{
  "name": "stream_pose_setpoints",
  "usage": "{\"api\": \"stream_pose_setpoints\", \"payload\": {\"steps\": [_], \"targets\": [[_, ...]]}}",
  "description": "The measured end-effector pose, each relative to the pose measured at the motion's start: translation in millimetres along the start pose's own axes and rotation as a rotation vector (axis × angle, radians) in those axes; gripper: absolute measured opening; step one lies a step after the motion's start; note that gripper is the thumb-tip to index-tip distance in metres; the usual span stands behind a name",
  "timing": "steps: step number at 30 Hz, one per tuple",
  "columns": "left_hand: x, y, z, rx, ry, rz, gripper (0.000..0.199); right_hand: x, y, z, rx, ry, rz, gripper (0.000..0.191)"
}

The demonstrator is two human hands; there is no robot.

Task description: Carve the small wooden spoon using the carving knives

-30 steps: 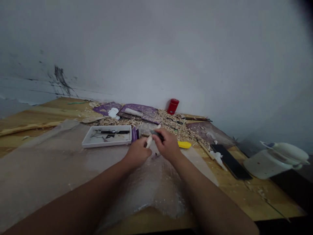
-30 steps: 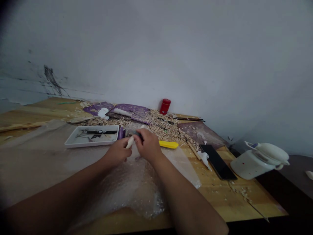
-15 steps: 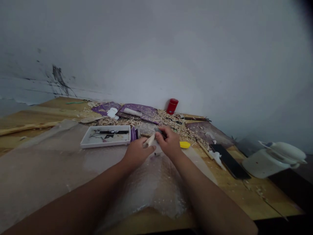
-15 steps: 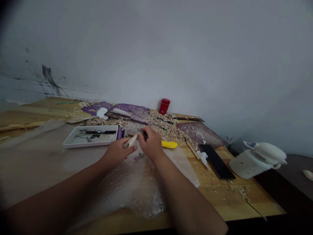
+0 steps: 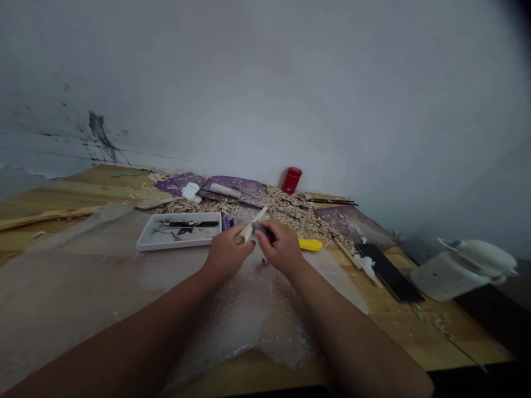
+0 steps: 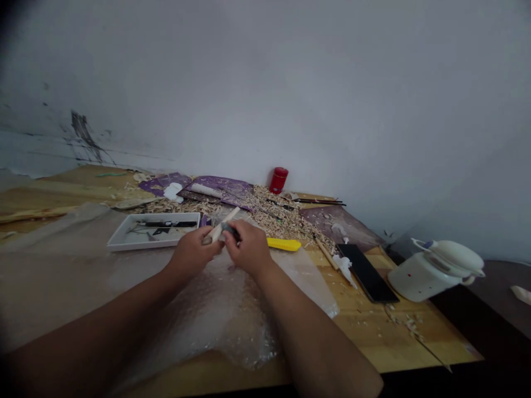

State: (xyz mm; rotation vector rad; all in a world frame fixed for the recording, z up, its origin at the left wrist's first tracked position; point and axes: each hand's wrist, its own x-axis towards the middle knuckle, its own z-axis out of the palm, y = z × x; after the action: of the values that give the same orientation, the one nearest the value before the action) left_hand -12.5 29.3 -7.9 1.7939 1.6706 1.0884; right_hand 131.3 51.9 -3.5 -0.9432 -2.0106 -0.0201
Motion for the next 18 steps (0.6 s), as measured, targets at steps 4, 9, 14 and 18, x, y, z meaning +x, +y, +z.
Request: {"api": "stream_pose_setpoints", "payload": {"steps": [4,9,14,18], "targets": [[-0.6,4.7,-2.9,0.062,0.03,0.006,0.018,1.0,3.1,-1.0,-0.062,0.121,0.069,0.018],[0.4,4.3,-3.3,0.034,0.063,0.028,0.016,-1.2,-1.2,0.9,-0.02,0.044,-0.129,0.017],[0.0,1.3,-0.5,0.034,0.034,0.032,0.014,-2.4,-6.5,-0.1,0.003,0.1,-0.117,0.017],[-0.1,1.6,-0.4,0.074,0.03,0.056,0.009,-1.3,-7.4,-0.4,0.015,-0.002,-0.18,0.017]]}}
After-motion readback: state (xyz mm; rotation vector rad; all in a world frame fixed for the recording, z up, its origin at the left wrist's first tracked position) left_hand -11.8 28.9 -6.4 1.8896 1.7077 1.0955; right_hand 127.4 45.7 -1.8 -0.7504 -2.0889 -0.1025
